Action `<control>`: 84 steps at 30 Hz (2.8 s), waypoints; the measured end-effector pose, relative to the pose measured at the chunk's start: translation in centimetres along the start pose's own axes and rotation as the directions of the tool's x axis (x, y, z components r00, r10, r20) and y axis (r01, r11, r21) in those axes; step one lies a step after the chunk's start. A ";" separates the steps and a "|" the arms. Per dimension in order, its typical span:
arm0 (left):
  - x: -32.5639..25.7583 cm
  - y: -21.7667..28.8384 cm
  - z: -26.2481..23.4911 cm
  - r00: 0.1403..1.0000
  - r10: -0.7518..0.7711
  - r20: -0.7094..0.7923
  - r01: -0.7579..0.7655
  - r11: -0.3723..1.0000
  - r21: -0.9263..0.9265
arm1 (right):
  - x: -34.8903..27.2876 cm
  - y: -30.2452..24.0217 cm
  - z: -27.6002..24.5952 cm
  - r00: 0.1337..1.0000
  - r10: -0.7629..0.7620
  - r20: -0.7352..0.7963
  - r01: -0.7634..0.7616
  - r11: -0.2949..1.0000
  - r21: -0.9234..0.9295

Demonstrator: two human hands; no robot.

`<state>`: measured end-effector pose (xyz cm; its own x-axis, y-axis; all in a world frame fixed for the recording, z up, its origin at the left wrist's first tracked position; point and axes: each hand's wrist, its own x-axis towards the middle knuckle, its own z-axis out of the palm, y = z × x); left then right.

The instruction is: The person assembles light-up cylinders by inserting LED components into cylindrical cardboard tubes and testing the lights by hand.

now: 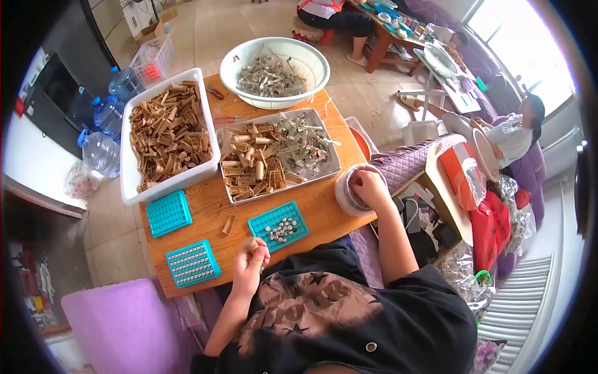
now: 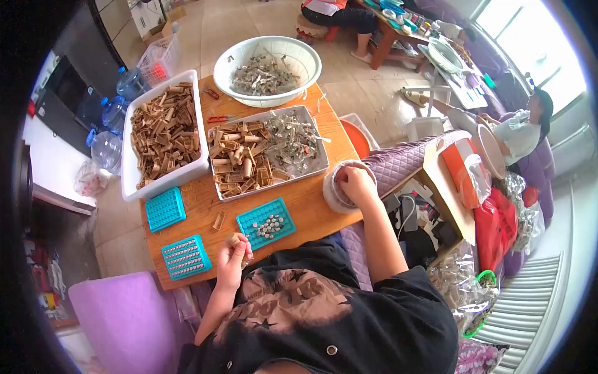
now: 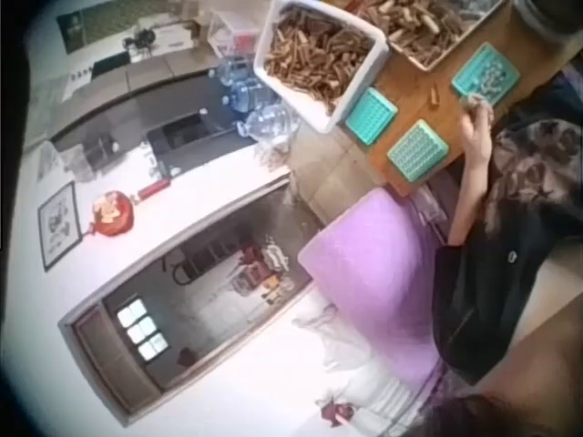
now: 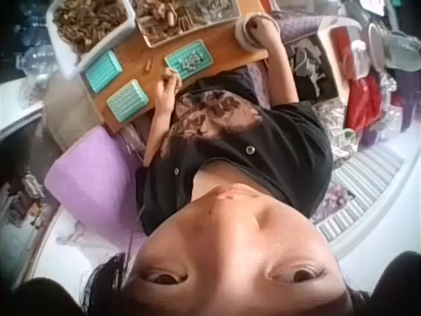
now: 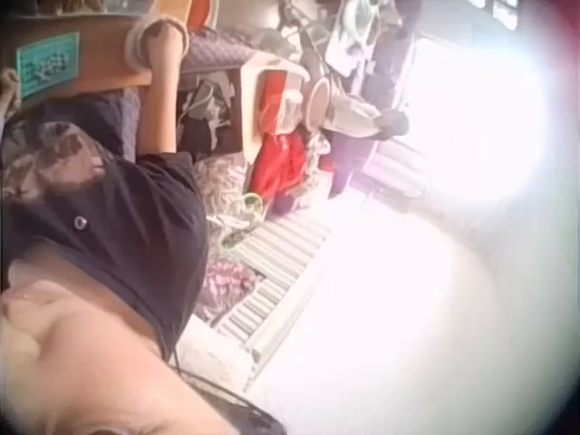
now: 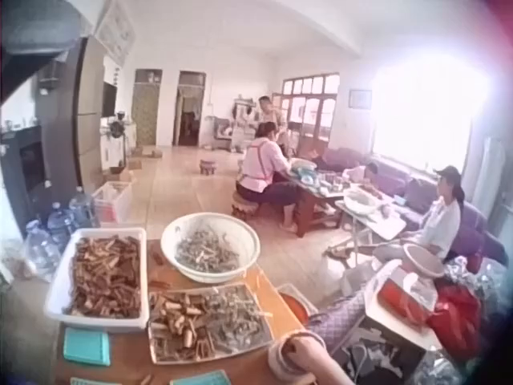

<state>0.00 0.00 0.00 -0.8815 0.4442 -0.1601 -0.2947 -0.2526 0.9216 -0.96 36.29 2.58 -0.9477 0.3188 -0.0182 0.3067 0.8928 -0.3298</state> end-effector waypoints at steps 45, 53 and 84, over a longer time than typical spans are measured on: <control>-0.4 4.5 5.0 0.991 -0.106 0.078 0.112 0.990 -0.081 | -7.7 -15.7 -0.1 0.751 -0.570 -0.333 0.645 0.525 0.556; -0.4 4.1 4.7 0.996 -0.049 0.077 0.045 0.998 0.050 | -7.8 -15.5 0.4 0.725 -0.614 -0.313 0.665 0.504 0.551; 0.6 5.8 3.2 0.791 -0.247 0.559 0.254 0.965 0.066 | -5.7 -13.2 -3.2 0.577 -0.813 -0.083 0.507 0.276 0.817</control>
<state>-1.01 1.55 6.40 -0.4185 0.8946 -0.1563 -0.4840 -0.0741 0.8719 0.64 23.68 10.04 -0.7882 -0.5154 0.3362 -0.4683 0.1481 -0.8711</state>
